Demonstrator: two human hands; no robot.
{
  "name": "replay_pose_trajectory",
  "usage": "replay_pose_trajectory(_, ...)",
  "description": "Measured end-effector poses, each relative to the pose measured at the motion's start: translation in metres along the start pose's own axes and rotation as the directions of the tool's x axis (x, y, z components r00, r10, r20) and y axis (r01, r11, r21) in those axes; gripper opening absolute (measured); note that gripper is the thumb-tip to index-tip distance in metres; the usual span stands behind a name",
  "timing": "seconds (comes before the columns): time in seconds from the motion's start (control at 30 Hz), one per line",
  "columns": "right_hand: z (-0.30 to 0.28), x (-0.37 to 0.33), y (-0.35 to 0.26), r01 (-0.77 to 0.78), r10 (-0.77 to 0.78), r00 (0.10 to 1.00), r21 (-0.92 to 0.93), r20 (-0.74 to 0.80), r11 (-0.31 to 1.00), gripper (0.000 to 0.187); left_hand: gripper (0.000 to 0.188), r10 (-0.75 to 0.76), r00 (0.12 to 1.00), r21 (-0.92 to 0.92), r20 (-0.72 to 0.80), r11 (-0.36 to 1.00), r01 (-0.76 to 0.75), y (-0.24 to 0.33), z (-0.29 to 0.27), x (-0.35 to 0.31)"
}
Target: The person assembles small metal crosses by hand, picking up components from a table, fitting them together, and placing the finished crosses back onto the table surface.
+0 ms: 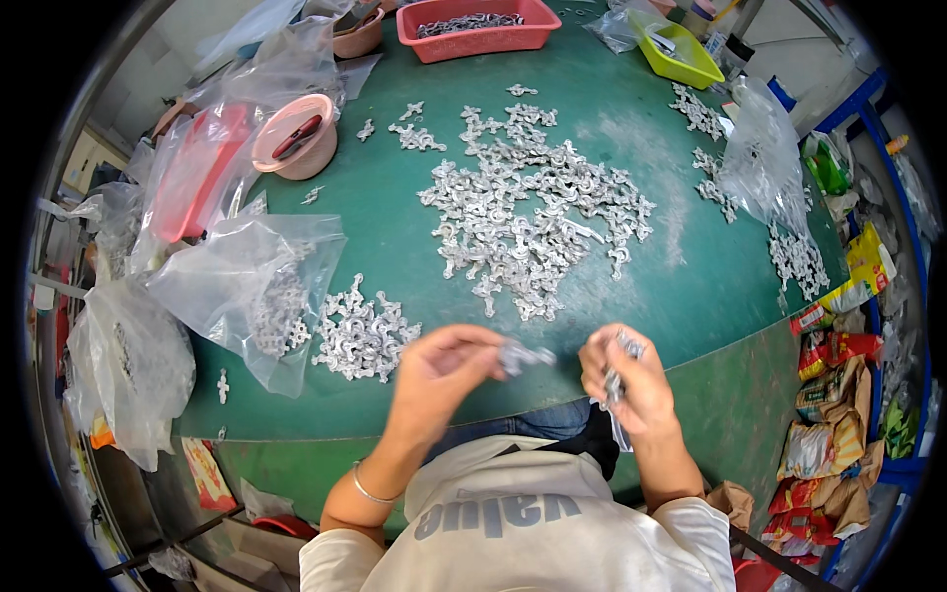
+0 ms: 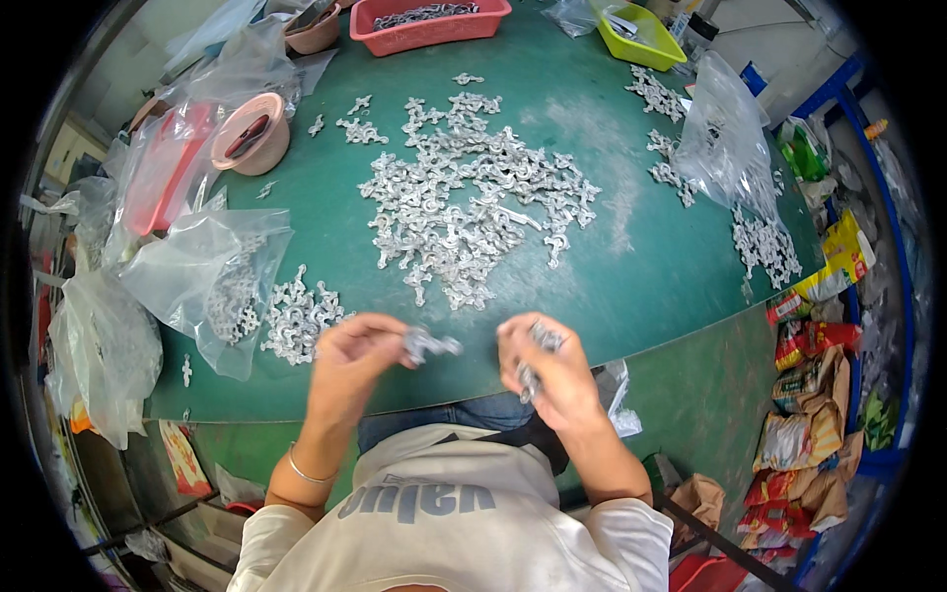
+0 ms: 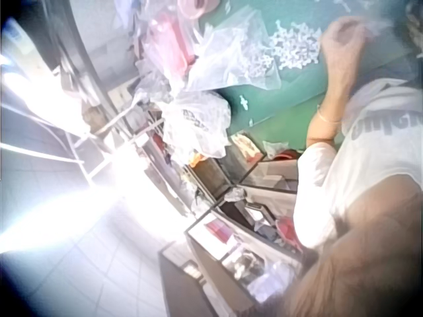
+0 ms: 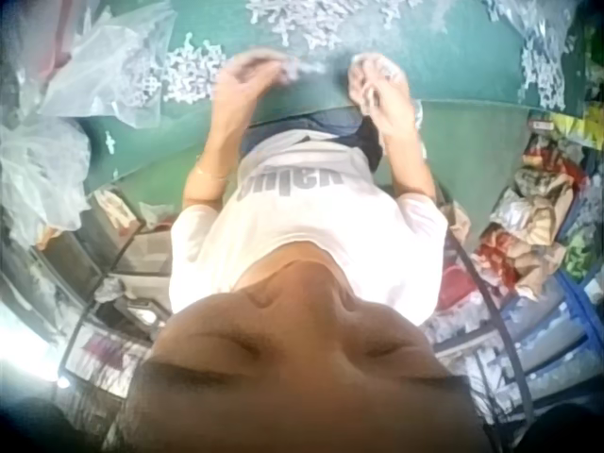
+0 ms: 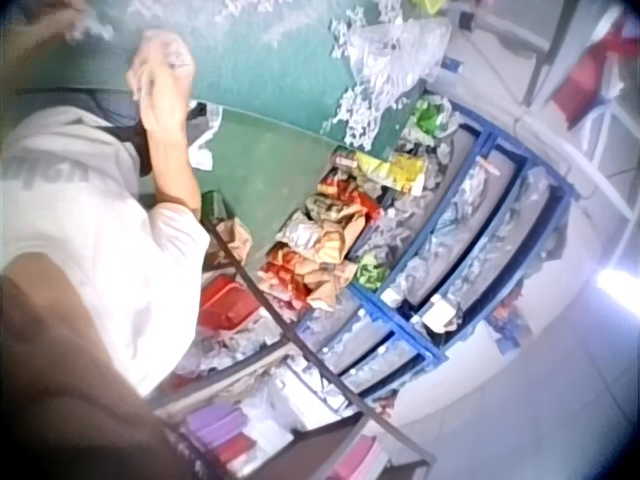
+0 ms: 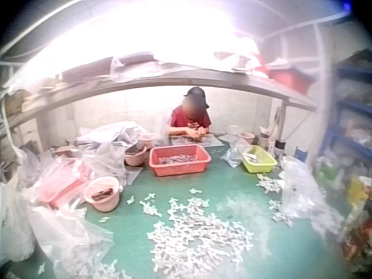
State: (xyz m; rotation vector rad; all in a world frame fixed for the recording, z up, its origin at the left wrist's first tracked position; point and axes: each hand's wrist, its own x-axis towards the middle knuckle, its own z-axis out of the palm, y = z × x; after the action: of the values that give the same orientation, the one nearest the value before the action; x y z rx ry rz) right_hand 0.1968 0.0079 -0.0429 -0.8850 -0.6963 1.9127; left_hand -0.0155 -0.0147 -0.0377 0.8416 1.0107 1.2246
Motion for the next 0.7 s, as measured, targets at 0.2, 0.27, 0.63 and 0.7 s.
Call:
replay_pose_trajectory(0.2, -0.001, 0.011, 0.001, -0.014, 0.055, 0.994, 0.399, -0.092, 0.917, 0.022, 0.016, 0.420, 0.907, 0.923, -0.040, 0.363, -0.127, 0.014, -0.056, 0.000)
replay_pose_trajectory(0.27, 0.002, 0.012, 0.003, 0.002, 0.049, 0.992, 0.416, -0.113, 0.910, 0.023, 0.016, 0.521, 0.854, 0.989, -0.003, 0.130, -0.076, 0.012, -0.059, -0.003)
replay_pose_trajectory(0.63, 0.035, 0.004, 0.013, 0.175, -0.127, 0.971, 0.240, -0.202, 0.955, 0.022, 0.028, 0.364, 0.914, 0.590, 0.181, 0.703, -0.397, -0.015, 0.054, -0.013)
replay_pose_trajectory(0.7, 0.034, 0.005, 0.016, 0.225, -0.183, 0.963, 0.221, -0.197, 0.949, 0.022, 0.024, 0.330, 0.931, 0.495, 0.154, 0.790, -0.362, -0.022, 0.055, -0.011)
